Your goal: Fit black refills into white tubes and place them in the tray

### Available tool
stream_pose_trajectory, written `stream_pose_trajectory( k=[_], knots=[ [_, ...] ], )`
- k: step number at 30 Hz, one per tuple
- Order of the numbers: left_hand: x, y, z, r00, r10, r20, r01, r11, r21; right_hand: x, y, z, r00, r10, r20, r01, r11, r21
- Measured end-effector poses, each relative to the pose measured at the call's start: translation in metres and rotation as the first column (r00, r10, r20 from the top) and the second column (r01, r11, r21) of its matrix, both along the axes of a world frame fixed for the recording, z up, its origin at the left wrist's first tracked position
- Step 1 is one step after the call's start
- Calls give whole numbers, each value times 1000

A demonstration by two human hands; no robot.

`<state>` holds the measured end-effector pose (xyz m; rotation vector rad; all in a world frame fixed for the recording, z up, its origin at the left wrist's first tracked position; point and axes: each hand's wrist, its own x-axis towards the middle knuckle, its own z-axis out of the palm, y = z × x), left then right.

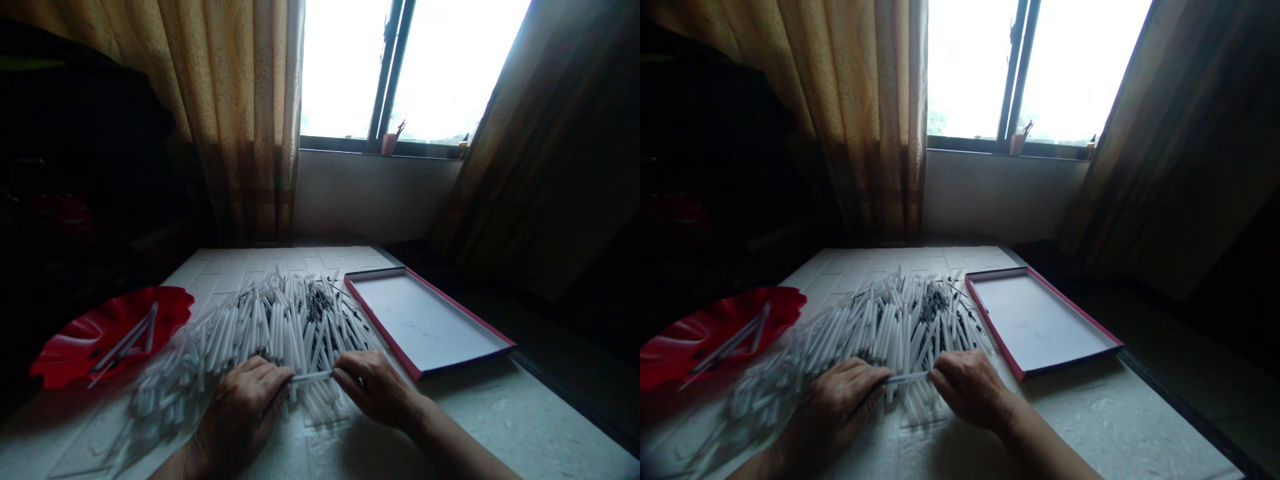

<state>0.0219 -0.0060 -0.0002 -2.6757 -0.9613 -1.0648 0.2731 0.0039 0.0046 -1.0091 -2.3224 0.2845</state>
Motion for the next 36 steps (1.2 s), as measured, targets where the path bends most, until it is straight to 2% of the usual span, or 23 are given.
stream_pose_trajectory(
  k=[5,13,23,29,36],
  knots=[
    [-1,0,-4,1000,19,0,-19,1000,-11,0,-1,0,1000,-7,-3,7,1000,1],
    [-1,-2,8,999,11,-52,-10,1000,16,0,1,-4,1000,9,-21,-9,1000,-20],
    [0,-4,8,999,3,-52,-1,999,34,1,0,4,996,38,-80,-46,993,-106],
    [3,-3,7,1000,-21,16,19,996,82,1,1,-3,998,5,-68,-16,988,-156],
    [3,-5,3,1000,-12,20,12,1000,5,4,-2,5,996,21,-86,-38,979,-199]
  ],
)
